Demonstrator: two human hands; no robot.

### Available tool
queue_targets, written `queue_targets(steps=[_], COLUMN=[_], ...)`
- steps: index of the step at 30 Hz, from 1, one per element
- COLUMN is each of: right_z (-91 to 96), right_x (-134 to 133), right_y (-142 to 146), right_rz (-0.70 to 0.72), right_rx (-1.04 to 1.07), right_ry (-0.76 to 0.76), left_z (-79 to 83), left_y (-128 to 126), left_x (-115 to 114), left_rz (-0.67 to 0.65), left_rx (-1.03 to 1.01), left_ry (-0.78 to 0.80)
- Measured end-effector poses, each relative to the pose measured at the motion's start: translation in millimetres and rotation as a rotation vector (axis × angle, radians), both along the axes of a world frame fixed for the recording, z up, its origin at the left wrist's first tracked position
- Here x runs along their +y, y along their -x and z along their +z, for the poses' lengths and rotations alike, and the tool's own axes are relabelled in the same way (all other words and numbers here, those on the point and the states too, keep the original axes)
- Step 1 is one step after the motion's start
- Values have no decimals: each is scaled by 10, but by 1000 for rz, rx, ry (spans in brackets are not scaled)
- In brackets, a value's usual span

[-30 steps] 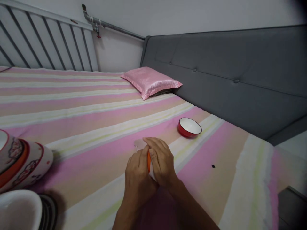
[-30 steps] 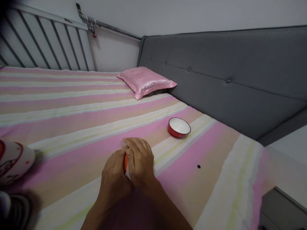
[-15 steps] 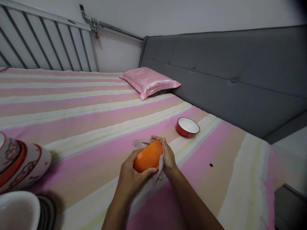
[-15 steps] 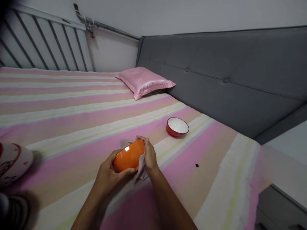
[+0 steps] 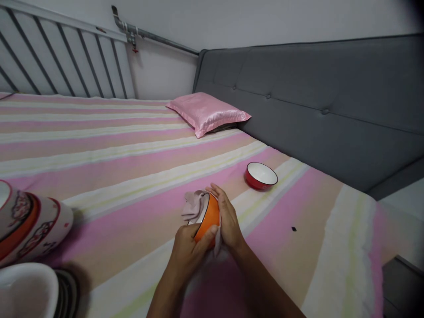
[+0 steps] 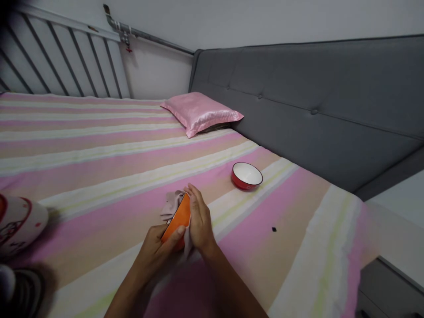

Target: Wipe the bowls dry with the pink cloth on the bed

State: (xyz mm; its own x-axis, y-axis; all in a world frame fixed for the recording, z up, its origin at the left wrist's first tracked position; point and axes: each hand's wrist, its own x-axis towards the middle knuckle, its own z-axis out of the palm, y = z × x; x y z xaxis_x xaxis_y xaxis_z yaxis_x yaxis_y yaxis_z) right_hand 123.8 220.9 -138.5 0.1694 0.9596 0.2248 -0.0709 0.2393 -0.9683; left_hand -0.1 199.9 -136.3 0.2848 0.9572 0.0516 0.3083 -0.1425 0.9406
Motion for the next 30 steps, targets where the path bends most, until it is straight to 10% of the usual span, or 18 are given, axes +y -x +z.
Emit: queue_targets(steps=[15, 21, 30], right_z=[17, -127, -17], right_x=[-156, -127, -188], right_y=[309, 362, 345], right_rz=[-205, -148, -139], right_rx=[-1014, -1200, -919], right_ry=[-746, -846, -971], left_z=[125, 305, 194], left_y=[-185, -25, 184], left_x=[-41, 41, 96], left_rz=[675, 623, 577], left_rx=[-981, -1678, -1701], left_ry=[424, 718, 843])
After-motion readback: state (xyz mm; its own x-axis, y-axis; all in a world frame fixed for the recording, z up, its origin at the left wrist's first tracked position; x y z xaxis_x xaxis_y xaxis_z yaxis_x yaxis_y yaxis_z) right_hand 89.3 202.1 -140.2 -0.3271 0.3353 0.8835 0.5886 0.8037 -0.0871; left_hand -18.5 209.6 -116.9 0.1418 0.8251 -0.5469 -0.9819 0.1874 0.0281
